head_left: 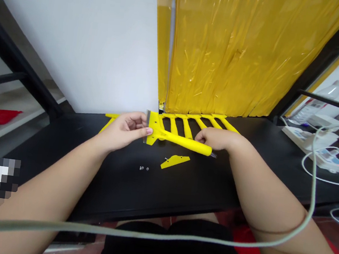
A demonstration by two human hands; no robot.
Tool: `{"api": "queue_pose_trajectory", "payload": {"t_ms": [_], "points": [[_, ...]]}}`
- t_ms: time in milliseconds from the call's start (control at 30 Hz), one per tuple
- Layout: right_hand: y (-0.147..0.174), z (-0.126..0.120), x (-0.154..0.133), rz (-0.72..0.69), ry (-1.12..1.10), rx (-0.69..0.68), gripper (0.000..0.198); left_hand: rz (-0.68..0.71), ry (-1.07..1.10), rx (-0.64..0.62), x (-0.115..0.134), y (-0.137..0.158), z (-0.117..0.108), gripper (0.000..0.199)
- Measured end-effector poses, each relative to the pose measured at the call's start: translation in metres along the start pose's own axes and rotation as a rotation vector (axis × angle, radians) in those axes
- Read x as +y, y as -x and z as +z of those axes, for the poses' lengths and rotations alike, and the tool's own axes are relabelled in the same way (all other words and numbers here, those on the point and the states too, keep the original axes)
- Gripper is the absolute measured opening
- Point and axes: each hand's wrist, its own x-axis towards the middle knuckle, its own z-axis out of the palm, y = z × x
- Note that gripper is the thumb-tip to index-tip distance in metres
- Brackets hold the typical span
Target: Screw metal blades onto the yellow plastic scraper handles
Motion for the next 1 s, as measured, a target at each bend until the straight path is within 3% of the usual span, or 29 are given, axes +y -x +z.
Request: {"api": "queue_pose_trajectory", "payload": {"t_ms": [133,233,367,433,667,1000], "points": [[-0.002,0.002,-0.001,0.003,-0.048,-0.031,0.015,0.032,0.108,0.088,0.002,-0.002,-0.002,0.035],[-0.002,0.005,-0.007,0.0,-0.036,0.032,0.024,0.025,0.221,0.17,-0.002,-0.004,-0.002,0.038],[-0.006,0.015,-0.024,-0.257,-0.077,-0.012,0.033,-0.001,0.285,0.204,-0.004,-0.005,0.001,0.036],[-0.01,0.023,-0.035,-0.307,-0.087,-0.061,0.037,-0.007,0.296,0.201,-0.004,-0.005,0.004,0.036],[-0.015,0.038,-0.053,-0.211,0.045,-0.002,0.025,0.007,0.322,0.152,-0.006,-0.004,0.012,0.035],[0.004,0.013,-0.038,-0.253,-0.261,-0.075,0.021,-0.048,0.41,0.162,-0.014,-0.008,0.008,0.035]]}}
